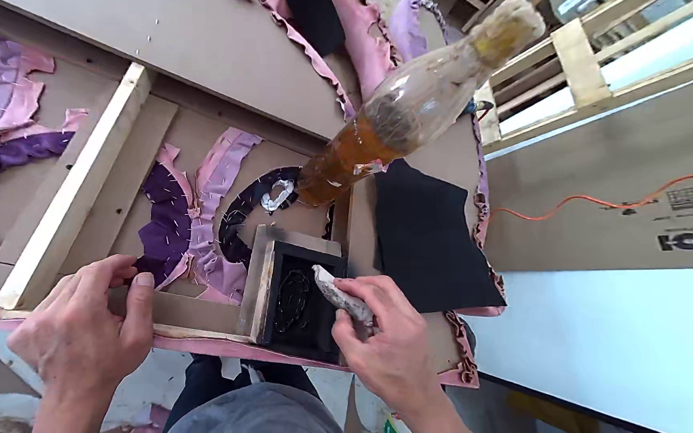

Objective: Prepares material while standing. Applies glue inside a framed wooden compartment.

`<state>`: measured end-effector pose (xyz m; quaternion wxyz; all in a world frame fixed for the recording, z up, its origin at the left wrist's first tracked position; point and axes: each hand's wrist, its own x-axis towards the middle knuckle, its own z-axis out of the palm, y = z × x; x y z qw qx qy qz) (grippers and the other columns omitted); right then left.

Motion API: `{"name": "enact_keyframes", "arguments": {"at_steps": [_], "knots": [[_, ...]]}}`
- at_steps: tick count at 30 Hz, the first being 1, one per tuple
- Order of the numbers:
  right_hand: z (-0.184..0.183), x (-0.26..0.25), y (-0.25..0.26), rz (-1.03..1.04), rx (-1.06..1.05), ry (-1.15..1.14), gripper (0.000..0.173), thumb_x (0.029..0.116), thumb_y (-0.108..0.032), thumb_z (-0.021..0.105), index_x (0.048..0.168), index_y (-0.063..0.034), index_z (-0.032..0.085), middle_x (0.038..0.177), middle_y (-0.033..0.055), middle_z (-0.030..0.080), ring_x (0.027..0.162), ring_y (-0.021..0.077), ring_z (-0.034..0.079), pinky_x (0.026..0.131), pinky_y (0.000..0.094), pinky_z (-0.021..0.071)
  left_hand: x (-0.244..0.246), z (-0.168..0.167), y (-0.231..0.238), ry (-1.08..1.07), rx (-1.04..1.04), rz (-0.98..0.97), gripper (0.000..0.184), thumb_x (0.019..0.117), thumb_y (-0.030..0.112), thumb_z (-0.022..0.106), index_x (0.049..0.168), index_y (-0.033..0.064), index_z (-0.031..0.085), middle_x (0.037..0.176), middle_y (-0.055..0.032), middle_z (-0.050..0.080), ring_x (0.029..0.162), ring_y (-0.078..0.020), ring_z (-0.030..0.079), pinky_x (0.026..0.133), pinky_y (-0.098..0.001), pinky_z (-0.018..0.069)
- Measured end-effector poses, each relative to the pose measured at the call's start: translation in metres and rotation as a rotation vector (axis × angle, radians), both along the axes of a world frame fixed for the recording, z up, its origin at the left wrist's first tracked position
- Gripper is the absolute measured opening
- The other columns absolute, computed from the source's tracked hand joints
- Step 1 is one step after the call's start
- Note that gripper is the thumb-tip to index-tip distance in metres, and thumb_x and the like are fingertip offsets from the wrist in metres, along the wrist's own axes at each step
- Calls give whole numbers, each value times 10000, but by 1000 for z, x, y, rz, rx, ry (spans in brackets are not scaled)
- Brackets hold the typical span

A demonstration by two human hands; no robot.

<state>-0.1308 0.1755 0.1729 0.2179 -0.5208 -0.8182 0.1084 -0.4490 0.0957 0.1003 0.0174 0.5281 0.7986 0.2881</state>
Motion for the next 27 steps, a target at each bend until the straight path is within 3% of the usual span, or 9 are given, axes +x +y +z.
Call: {"name": "enact_keyframes", "arguments": {"at_steps": [2,6,9,10,12,14,18,27], "knots": [[-3,-7,0,7,73,-43,250,856,-212,667,1071,-150,778,1046,-4,682,842,37,656,631,210,559,0,0,1,-3,3,4,514,1012,432,398,1183,52,699,994,-168,733,885,-361,702,689,-594,488],[-6,-12,-1,46,155,-133,171,904,-205,659,1013,-144,775,1067,30,694,910,103,675,683,251,565,2,1,0,-15,-6,4,519,1004,416,388,1172,37,700,1002,-183,733,900,-378,703,690,-604,480],[-1,-11,0,55,192,-209,175,915,-225,643,987,-140,778,1050,20,720,1082,198,637,902,331,524,2,2,0,-18,-5,7,518,1006,420,388,1158,36,701,992,-181,729,891,-373,697,688,-599,475],[1,-9,1,65,191,-222,177,917,-225,637,979,-129,773,1043,20,728,1089,214,628,918,343,504,2,2,1,-21,-5,5,522,1006,423,388,1161,35,701,994,-182,730,895,-375,697,689,-601,475],[4,-8,4,92,156,-265,170,916,-236,641,992,-129,749,1065,21,721,1038,193,656,835,312,546,2,1,1,-30,-6,1,525,1005,428,391,1167,34,697,1007,-183,732,906,-381,697,702,-609,475],[2,-13,6,129,88,-312,167,890,-198,667,1012,-103,729,1059,61,708,973,223,690,747,341,590,1,0,0,-40,-13,-8,532,1009,431,392,1185,28,691,1033,-191,737,940,-394,704,736,-626,495],[-6,-32,11,195,49,-442,338,903,-135,646,1221,-53,723,1002,104,645,878,260,657,637,339,562,0,-2,1,-47,-11,3,540,1005,440,397,1187,25,689,1025,-196,730,931,-388,697,738,-616,490],[-37,-50,17,239,70,-516,325,903,-62,638,1213,13,698,1037,137,628,955,279,641,726,318,564,0,-3,0,-48,4,9,543,1004,432,402,1175,-1,682,1020,-207,725,940,-379,695,744,-591,499]]}}
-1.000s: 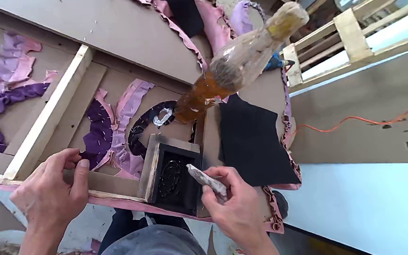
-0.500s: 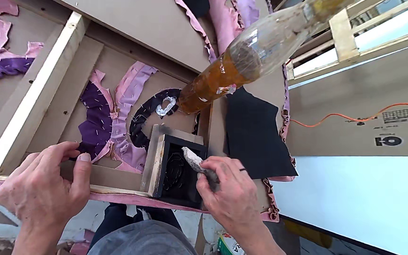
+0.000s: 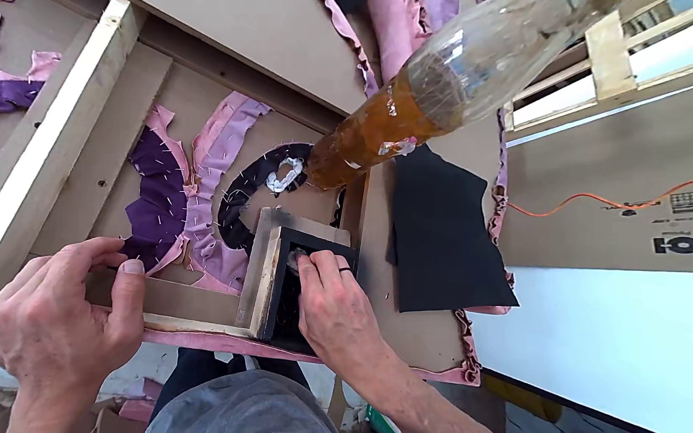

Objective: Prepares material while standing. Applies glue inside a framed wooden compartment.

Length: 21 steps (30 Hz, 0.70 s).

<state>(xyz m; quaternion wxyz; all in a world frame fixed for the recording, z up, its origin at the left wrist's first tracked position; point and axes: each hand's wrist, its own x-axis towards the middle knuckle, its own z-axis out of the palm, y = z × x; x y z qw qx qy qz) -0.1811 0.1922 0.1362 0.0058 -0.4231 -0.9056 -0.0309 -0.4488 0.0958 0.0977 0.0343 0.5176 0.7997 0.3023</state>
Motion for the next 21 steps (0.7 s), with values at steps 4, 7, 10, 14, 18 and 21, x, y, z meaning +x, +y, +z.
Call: {"name": "enact_keyframes", "arguments": {"at_steps": [4,7,10,14,18,21], "knots": [[2,7,-3,-14,-52,58,421,859,-74,643,1273,-10,687,1048,105,625,969,255,624,757,311,553,0,0,0,1,3,-5,538,1007,427,403,1161,-1,689,1022,-208,726,939,-378,696,747,-584,503],[-1,6,-2,0,-19,82,385,894,-76,627,1267,-21,701,1029,104,618,954,255,615,746,308,547,1,1,0,3,-5,9,539,1003,431,404,1166,7,692,1017,-203,727,934,-378,696,742,-591,499],[-5,2,3,18,25,63,325,927,-62,601,1226,-17,719,1007,111,603,940,263,604,725,311,532,1,0,0,2,-15,6,543,1002,434,399,1173,6,687,1020,-202,725,936,-370,695,745,-580,502],[-6,2,4,108,-62,-6,279,933,-57,601,1175,2,726,1045,121,612,971,271,609,747,320,549,0,0,2,0,-5,3,525,999,435,416,1164,18,689,1006,-203,726,934,-363,691,742,-572,498],[7,10,12,256,-200,-47,240,915,-62,615,1116,-1,731,1076,122,622,971,271,611,712,323,548,0,0,0,-26,-43,1,559,999,457,404,1213,15,671,1057,-207,717,975,-384,684,786,-595,500],[15,15,7,392,-274,-74,129,925,-76,616,972,-47,732,1045,85,622,975,244,607,729,317,549,0,1,1,-14,-51,22,559,994,459,405,1205,20,680,1053,-204,720,971,-390,686,786,-612,491]]}}
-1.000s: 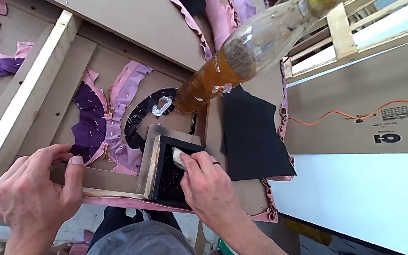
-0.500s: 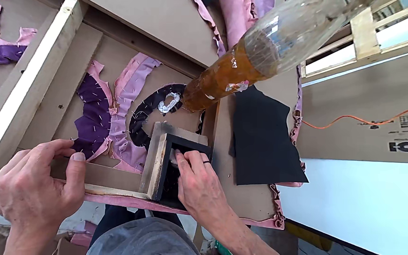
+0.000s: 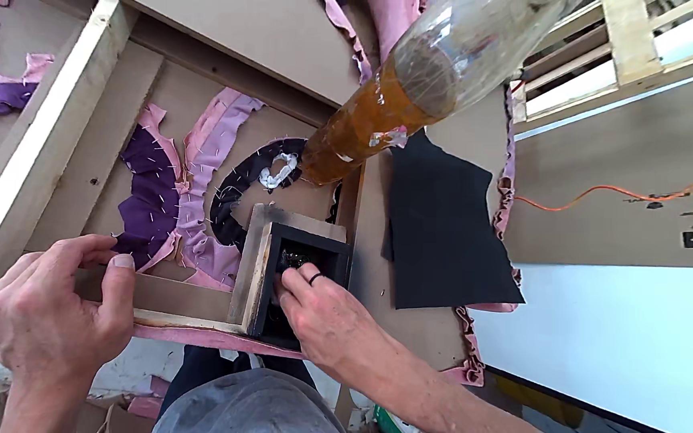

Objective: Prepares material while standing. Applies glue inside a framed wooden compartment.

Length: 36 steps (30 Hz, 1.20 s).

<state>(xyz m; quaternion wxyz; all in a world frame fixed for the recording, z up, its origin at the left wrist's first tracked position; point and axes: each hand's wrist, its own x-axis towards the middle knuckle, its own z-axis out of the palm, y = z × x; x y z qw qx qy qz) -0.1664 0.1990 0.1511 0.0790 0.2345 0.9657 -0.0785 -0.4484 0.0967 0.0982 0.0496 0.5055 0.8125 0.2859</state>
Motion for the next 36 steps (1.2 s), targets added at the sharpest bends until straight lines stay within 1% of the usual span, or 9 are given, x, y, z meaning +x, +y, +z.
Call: {"name": "enact_keyframes", "arguments": {"at_steps": [3,6,10,15,19,22,27,30,36], "knots": [[5,5,-3,140,-118,-5,93,907,-99,638,923,-94,729,1015,47,630,975,226,602,753,322,529,1,1,0,6,-13,9,566,994,467,400,1205,24,682,1058,-203,720,972,-392,686,780,-619,489],[18,6,20,166,-426,-42,115,889,-84,678,961,-130,755,1008,26,642,973,206,603,789,363,525,1,2,0,30,-15,5,559,1000,459,394,1187,24,691,1038,-202,722,959,-393,687,767,-617,485],[50,20,57,-296,-873,191,352,903,-61,504,1003,-189,817,930,-83,652,817,9,597,630,197,499,3,4,3,54,-21,-6,557,1003,453,388,1163,23,705,1012,-212,726,944,-422,682,744,-633,472],[65,42,54,-863,-1333,445,316,816,-69,488,897,-100,792,947,35,720,794,105,652,637,279,532,3,7,5,39,-40,-10,562,999,481,398,1155,40,709,1015,-197,730,951,-403,687,734,-621,480],[61,30,19,-1076,-1116,478,249,864,-116,559,912,-162,799,899,-18,728,768,92,671,642,291,557,3,15,4,-71,-56,-54,592,1052,506,286,1180,120,716,1007,-101,746,934,-299,700,745,-604,479],[40,10,-4,-1171,-850,467,215,880,-236,598,966,-242,795,884,-103,674,743,28,632,611,260,532,4,9,8,11,-39,-39,577,1072,426,252,1125,102,727,933,-125,751,850,-326,707,682,-610,474],[28,-28,10,-1233,-593,368,174,915,-242,613,961,-197,774,890,-51,641,764,81,619,630,327,525,3,6,9,15,-9,-71,584,1084,375,250,1084,23,716,892,-147,752,835,-289,717,722,-534,517],[27,-46,13,-1244,-567,347,186,959,-225,596,981,-135,758,922,0,635,801,125,630,660,346,540,4,8,12,13,-9,-77,583,1087,361,257,1060,3,717,865,-148,744,825,-296,708,722,-519,512],[43,-28,-18,-1063,-839,222,303,984,-199,510,1096,-40,743,1076,131,665,975,252,663,832,432,540,4,6,14,-29,-14,-127,515,1093,280,304,1018,-32,707,844,-129,729,827,-214,684,758,-409,520]]}}
